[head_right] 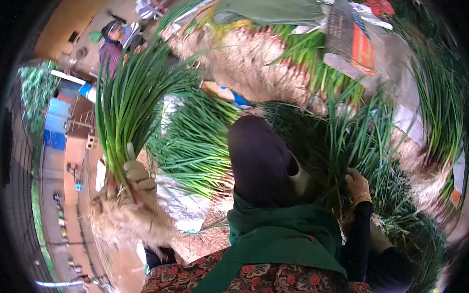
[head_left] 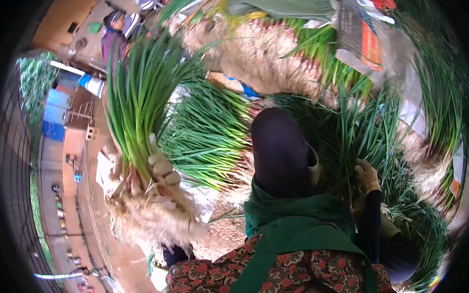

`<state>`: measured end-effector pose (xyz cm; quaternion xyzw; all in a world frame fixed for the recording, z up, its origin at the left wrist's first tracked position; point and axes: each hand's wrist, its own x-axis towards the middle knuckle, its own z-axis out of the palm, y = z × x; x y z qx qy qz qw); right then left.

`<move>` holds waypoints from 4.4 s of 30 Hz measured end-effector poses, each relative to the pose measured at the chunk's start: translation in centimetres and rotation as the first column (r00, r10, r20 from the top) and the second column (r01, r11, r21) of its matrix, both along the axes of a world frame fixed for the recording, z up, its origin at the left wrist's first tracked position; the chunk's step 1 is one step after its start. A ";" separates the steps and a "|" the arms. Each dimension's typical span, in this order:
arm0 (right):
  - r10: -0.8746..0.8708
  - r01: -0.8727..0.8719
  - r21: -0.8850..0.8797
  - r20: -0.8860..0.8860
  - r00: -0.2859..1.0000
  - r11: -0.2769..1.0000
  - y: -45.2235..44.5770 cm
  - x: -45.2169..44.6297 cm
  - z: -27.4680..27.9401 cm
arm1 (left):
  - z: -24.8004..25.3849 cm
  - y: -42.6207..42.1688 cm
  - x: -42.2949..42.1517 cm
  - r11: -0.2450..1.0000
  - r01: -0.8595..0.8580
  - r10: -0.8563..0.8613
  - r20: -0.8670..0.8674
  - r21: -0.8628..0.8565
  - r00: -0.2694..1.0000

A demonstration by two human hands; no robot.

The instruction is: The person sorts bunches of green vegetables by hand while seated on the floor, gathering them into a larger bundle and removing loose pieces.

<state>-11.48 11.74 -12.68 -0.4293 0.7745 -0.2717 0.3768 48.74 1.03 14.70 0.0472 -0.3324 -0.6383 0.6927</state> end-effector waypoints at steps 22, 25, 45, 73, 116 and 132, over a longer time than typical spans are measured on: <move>-0.205 0.254 0.027 -0.512 0.834 0.967 4.0 -7.4 6.4 | -43.2 -3.0 3.2 0.566 -0.423 -0.400 0.685 0.707 0.609; -0.313 0.292 -0.120 -0.477 0.821 0.949 1.0 -8.2 -0.2 | -40.1 -4.9 1.2 0.573 -0.575 -0.406 0.812 0.584 0.420; -0.862 0.757 -0.414 -0.283 0.420 0.505 4.4 -32.2 9.8 | 2.7 -12.3 -41.9 0.972 0.170 -0.234 0.557 0.164 0.797; -0.292 0.420 -0.360 0.360 0.886 0.833 -6.2 -8.1 6.2 | -15.5 -7.3 -55.5 0.194 0.468 -0.974 0.226 0.862 -0.012; -0.061 0.778 0.203 0.976 -0.208 0.595 -9.2 -3.7 8.0 | -14.4 -5.5 -52.9 0.016 0.554 -0.995 0.066 0.832 -0.070; -0.207 0.233 0.019 -0.392 0.896 0.972 -4.7 -2.9 7.1 | -16.7 -9.0 -53.1 0.332 0.555 -0.940 0.319 0.763 0.124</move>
